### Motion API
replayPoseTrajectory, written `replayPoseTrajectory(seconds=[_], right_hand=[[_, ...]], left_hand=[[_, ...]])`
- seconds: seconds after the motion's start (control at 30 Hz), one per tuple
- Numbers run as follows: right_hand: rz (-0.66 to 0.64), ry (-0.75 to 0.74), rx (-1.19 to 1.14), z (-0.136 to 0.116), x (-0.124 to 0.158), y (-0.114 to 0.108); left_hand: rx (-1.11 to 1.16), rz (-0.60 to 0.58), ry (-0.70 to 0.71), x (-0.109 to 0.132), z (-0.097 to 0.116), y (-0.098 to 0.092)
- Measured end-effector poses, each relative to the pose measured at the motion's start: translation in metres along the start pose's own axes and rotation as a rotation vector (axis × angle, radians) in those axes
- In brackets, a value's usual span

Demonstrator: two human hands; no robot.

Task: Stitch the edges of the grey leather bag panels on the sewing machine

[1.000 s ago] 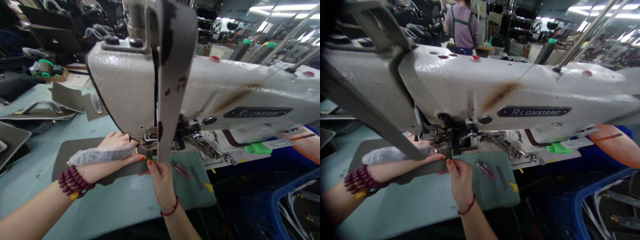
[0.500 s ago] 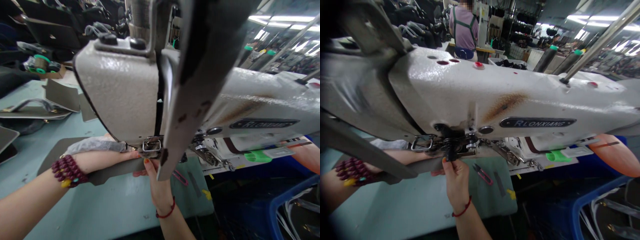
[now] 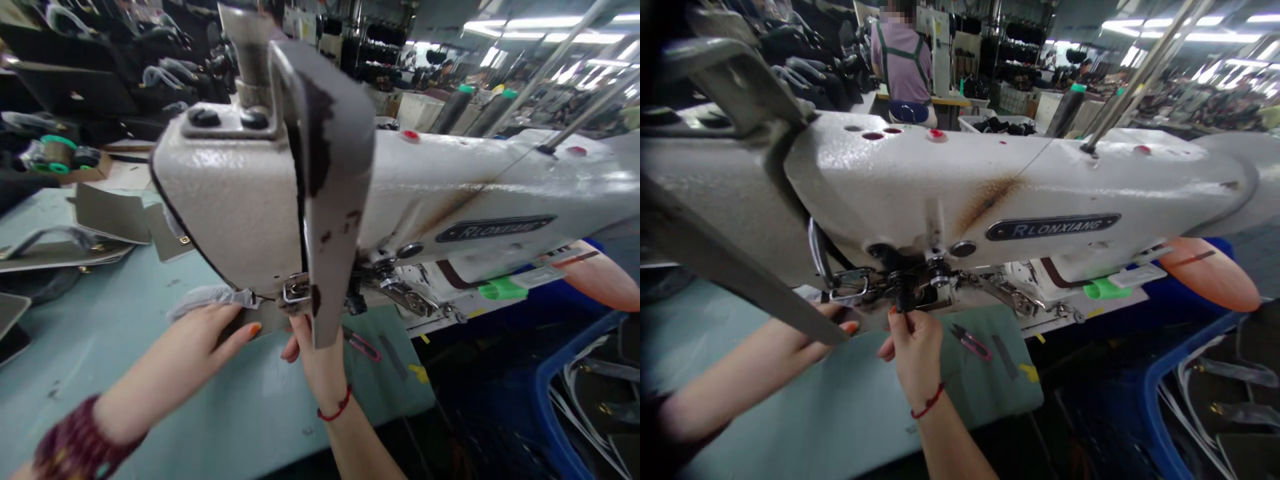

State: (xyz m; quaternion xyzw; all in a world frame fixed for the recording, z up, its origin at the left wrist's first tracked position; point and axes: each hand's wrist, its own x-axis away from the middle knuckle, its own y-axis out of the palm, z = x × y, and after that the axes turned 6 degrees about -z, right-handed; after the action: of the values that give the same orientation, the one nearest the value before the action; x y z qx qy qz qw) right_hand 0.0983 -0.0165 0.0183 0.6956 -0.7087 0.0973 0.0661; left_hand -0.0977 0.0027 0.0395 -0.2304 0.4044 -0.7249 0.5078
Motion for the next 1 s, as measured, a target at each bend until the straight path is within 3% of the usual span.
replayPoseTrajectory(seconds=[0.03,0.1,0.17,0.27,0.37,0.47,0.63,0.83,1.0], right_hand=[[-0.004,0.000,-0.001,0.000,0.000,0.000],[-0.004,-0.025,0.011,0.000,0.000,0.000],[0.001,-0.081,0.055,-0.001,0.000,-0.001],[0.013,-0.147,0.145,-0.001,-0.001,-0.004],[0.000,-0.170,0.223,-0.002,-0.003,-0.007],[-0.014,-0.188,0.257,-0.003,-0.004,-0.008],[0.010,-0.182,0.202,-0.003,-0.001,-0.009],[-0.097,-0.124,0.003,-0.004,0.006,-0.015],[-0.085,-0.125,-0.050,-0.004,0.007,-0.014]], left_hand=[[0.003,0.018,-0.023,0.020,0.004,0.011],[0.224,0.108,-0.116,0.051,0.016,0.038],[0.633,0.018,-0.218,0.063,0.030,0.069],[1.325,0.105,-0.372,0.041,0.047,0.103],[1.604,0.190,-0.414,0.006,0.051,0.107],[1.517,0.222,-0.516,-0.008,0.044,0.099],[1.202,0.283,-0.580,-0.002,0.041,0.098],[1.213,0.227,-0.606,-0.011,0.049,0.094],[1.252,0.149,-0.543,-0.015,0.048,0.085]])
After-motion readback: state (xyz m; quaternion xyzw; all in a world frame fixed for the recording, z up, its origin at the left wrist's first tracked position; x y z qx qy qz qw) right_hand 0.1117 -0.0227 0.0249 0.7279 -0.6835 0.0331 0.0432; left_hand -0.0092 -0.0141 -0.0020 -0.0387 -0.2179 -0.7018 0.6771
